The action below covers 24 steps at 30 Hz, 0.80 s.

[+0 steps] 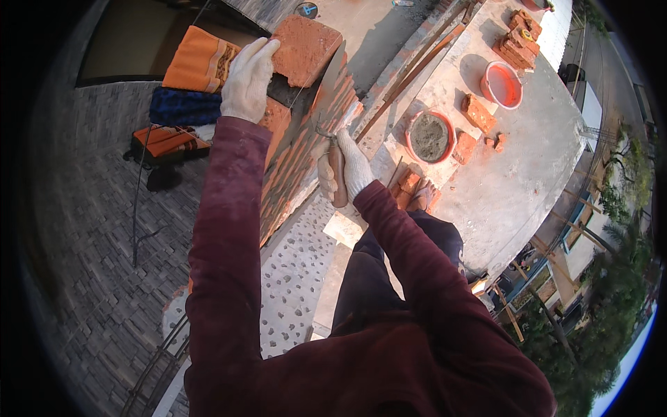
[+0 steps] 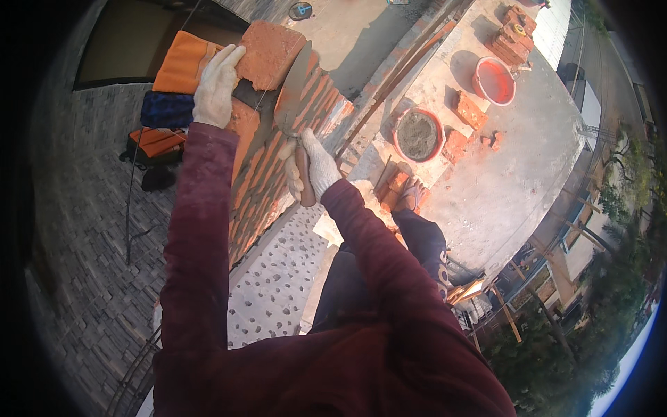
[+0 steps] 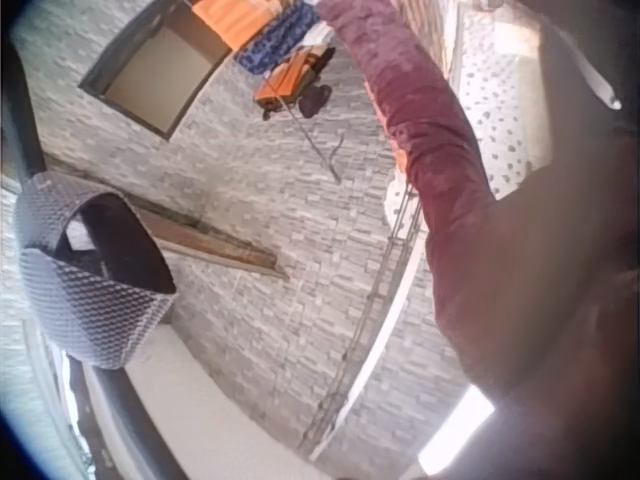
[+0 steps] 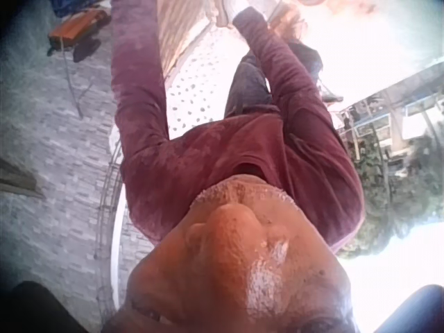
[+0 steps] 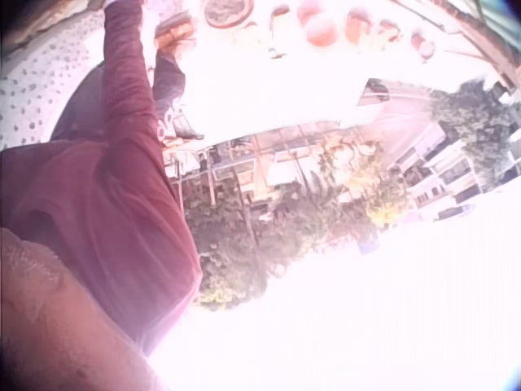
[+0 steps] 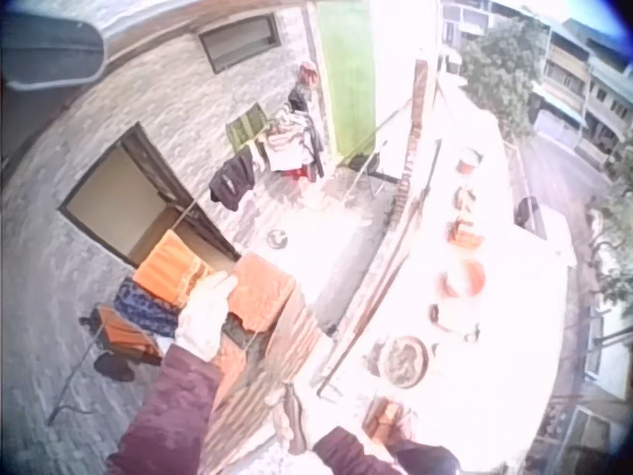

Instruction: The person scoops mortar from a bucket with a trowel, applies it to a brick, and places the brick onto a partially built wall. The person repeats this process, tapping bricks into place and scraping excess mortar.

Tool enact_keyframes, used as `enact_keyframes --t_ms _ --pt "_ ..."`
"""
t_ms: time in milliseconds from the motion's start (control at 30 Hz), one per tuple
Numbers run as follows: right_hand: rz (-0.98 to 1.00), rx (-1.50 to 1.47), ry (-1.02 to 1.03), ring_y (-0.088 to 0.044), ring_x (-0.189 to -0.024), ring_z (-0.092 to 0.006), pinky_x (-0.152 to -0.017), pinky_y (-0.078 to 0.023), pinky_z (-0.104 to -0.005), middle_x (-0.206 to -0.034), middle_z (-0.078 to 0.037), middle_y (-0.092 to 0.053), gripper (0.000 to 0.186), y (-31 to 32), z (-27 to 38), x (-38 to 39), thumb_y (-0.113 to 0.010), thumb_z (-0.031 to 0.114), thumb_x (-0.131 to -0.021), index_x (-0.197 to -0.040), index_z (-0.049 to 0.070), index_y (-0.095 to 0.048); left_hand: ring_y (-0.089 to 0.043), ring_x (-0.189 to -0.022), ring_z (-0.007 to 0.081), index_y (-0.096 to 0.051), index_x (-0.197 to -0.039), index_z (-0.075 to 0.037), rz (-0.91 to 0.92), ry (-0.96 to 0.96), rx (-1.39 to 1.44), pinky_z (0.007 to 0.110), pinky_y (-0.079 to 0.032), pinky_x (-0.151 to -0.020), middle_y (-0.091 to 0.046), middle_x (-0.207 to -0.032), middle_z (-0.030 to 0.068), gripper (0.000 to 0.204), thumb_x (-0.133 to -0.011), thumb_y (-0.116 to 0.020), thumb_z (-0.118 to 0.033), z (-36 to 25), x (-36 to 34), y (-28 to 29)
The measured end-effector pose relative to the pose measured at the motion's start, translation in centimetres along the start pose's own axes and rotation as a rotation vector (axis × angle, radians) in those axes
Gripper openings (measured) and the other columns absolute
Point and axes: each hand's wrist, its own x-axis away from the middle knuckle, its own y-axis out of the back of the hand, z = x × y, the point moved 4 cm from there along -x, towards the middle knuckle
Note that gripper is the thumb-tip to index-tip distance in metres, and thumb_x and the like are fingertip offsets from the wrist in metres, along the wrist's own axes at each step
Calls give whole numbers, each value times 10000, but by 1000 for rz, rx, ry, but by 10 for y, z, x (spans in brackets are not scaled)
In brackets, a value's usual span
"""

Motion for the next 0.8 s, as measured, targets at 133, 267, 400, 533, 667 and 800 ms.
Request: enact_keyframes --t_ms 133,267,400,533,667,800 --pt "6 -45 -21 -487 -401 -195 -368 -443 -358 -565 -69 -514 727 -24 -53 0 -299 647 -1088 -995 -5 -608 -519 -1378 318 -683 -1379 -116 6 23 9 403 -400 -1161 -598 -1469 143 433 -1103 -467 -371 -6 1 3" --pt "12 -43 -84 -510 -442 -217 -402 -463 -370 -592 -87 -535 699 -39 -103 18 -316 640 -1084 -981 15 -611 -526 -1373 326 -683 -1378 -112 6 24 49 404 -399 -1163 -594 -1474 146 446 -1108 -452 -381 -5 0 4" --pt "-39 18 -223 -530 -448 -206 -412 -464 -348 -616 -93 -560 632 -29 -121 88 -388 595 -1071 -1059 2 -607 -538 -1359 331 -693 -1357 -107 -64 18 52 415 -401 -1163 -603 -1460 149 403 -1071 -535 -343 -11 3 10" --pt "-342 896 -84 -531 -469 -140 -453 -440 -270 -672 -70 -583 322 -28 9 172 -522 291 -1035 -1062 -21 -595 -540 -1335 347 -673 -1328 -85 -54 -78 -231 538 -358 -1178 -630 -1401 140 443 -973 -669 -351 -56 18 14" --pt "-326 2195 498 -710 -826 -405 -671 -557 -484 -919 -192 -701 271 -127 183 148 -649 227 -988 -1165 38 -571 -443 -1416 359 -581 -1430 -107 54 -42 -353 567 -269 -1214 -550 -1464 132 572 -966 -655 -433 -77 37 -14" --pt "-118 3001 666 -740 -881 -346 -705 -594 -457 -946 -183 -714 237 -241 233 26 -633 205 -964 -1138 46 -645 -433 -1400 347 -553 -1446 -104 228 109 -488 565 -236 -1220 -524 -1444 153 668 -948 -631 -542 -102 32 -10"
